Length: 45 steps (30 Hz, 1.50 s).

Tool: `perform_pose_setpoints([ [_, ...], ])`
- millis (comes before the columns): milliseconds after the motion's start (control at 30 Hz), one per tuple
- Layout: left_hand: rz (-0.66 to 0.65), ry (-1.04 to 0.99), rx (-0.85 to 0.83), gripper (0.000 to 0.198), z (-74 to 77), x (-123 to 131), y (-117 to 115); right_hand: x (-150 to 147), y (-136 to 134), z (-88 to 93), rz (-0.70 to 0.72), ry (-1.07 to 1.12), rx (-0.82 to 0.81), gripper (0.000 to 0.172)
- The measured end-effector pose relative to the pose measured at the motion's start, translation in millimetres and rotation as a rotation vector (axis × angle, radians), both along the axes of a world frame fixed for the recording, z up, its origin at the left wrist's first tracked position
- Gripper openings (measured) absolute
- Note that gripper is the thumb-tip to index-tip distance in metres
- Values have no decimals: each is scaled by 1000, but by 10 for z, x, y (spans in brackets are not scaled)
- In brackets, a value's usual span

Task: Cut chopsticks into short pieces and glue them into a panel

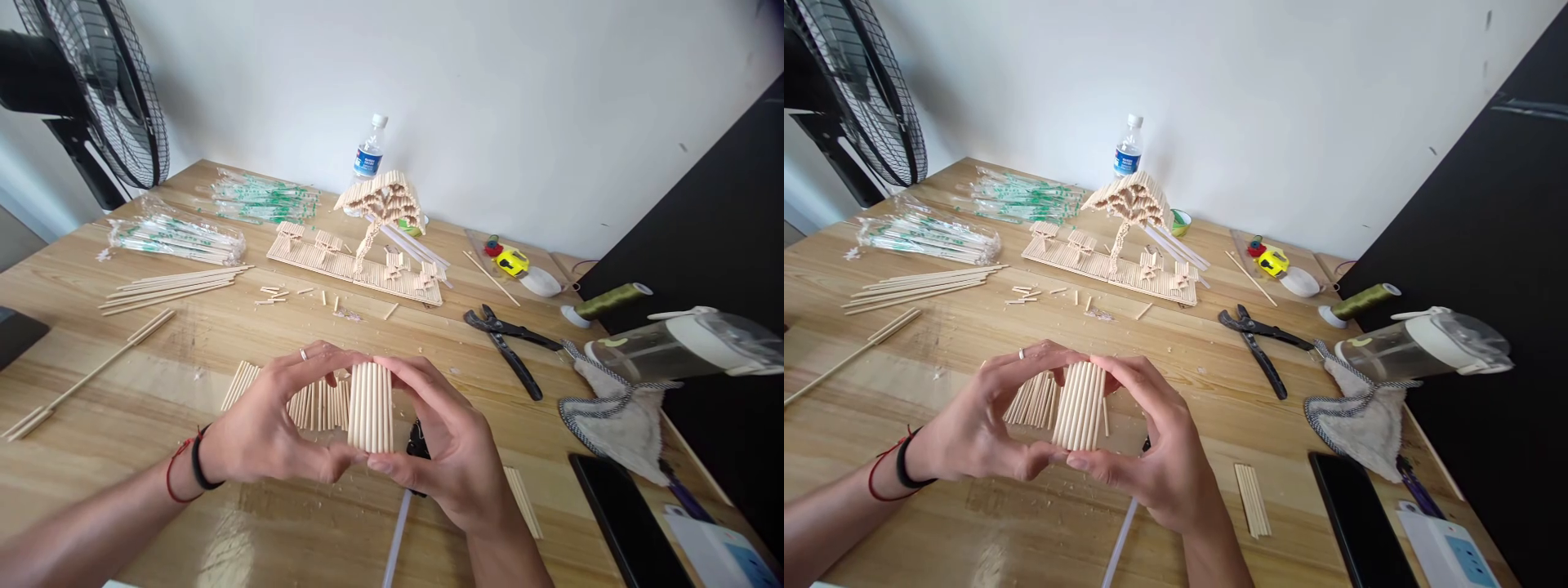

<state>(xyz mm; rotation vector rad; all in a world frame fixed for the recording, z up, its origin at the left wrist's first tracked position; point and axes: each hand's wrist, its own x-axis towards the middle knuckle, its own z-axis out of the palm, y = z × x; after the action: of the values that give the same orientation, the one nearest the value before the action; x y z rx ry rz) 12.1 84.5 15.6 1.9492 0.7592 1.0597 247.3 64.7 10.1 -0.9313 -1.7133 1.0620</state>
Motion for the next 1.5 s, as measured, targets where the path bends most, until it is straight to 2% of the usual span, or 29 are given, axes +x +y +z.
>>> perform_pose_setpoints([
  [167, -3, -75, -72, 76, -61, 18, -10, -83, -9, -29, -22, 111, -65, 71],
  [367, 9, -52, -163, 66, 0, 38, -17, -99, 1, -45, -13, 134, -113, 82],
  [433, 21, -33, -165, 63, 21, 38, -16, -71, 11, -29, 8, 102, -125, 79],
  [600, 28, 24, -117, 62, 42, 23, 6, -5, 25, 53, 6, -20, -92, 63],
  [700, 7, 92, -97, 65, 74, 9, 28, 7, 26, 82, 9, -54, -85, 62],
  [867, -1, 172, -59, 57, 133, 3, 50, 16, 24, 87, 33, -89, -87, 64],
  [967, 22, 184, -9, 59, 119, 11, 55, 31, 32, 90, 38, -105, -80, 66],
  [1167, 2, 206, 73, 58, 61, 19, 65, 46, 59, 131, 29, -213, -21, 57],
  [1267, -15, 176, 50, 61, 71, 23, 55, 38, 43, 134, 15, -163, -12, 58],
  [1500, -26, 19, -41, 65, 44, 36, -21, -76, -20, 40, -37, 129, -20, 63],
])
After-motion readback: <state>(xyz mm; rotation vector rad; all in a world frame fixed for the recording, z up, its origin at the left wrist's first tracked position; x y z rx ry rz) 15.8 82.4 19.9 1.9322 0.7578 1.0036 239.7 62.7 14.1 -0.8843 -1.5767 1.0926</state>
